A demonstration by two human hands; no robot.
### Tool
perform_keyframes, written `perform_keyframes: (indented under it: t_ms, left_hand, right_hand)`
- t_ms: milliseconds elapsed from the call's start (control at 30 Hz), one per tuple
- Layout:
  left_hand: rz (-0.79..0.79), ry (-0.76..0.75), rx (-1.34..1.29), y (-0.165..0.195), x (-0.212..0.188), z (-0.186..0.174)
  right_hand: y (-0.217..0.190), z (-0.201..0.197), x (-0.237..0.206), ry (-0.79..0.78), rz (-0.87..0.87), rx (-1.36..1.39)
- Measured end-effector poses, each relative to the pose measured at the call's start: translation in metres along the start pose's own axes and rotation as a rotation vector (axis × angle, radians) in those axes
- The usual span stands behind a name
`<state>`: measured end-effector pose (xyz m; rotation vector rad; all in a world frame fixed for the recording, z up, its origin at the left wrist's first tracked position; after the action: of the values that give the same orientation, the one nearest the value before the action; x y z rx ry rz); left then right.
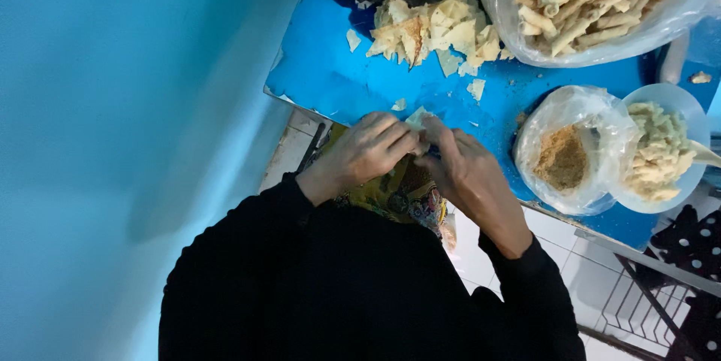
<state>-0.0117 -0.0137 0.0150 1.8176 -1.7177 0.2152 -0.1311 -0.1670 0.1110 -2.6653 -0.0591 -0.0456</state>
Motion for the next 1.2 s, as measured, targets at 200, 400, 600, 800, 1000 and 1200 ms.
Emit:
perform_keyframes:
  t_ms: [200, 400, 600, 800, 1000, 1200]
  left_hand:
    - [-0.319, -0.148, -0.229, -0.004, 0.010, 0.006]
    - [-0.163, 0.010, -0.059, 0.012, 0.016, -0.004]
    - [-0.072, 0.016, 0.015, 0.015, 0.007, -0.013]
    - [-0.163, -0.003, 0.002, 0.009, 0.021, 0.003]
    - [-0.393, -0.248, -0.226, -0.011, 0.038, 0.004]
    - [-0.455, -0.237, -0.276, -0.008, 0.035, -0.005]
  right_hand:
    - [0.017, 0.003, 0.020, -0.009, 0.178, 0.308]
    - [0.018, 0.010, 0.017, 0.086, 0.097, 0.229]
    - [0.012, 0.021, -0.006, 0.143, -0.058, -0.053]
    - [0.012, 0.020, 0.005, 0.254, -0.054, -0.075]
    - [0.034, 0.003, 0.027, -0.062, 0.241, 0.615]
    - [0.022, 0.020, 0.014, 0.152, 0.163, 0.242]
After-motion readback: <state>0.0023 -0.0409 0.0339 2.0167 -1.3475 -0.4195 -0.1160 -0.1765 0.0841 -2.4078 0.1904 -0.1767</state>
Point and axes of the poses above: each hand's wrist, its own x-axis towards the middle knuckle, its own z-axis out of the palm, y = z × x, the point moved 1 cm from there along x, towards the middle knuckle, and after that the axes turned 4 degrees about -y, right-handed, at the moved point
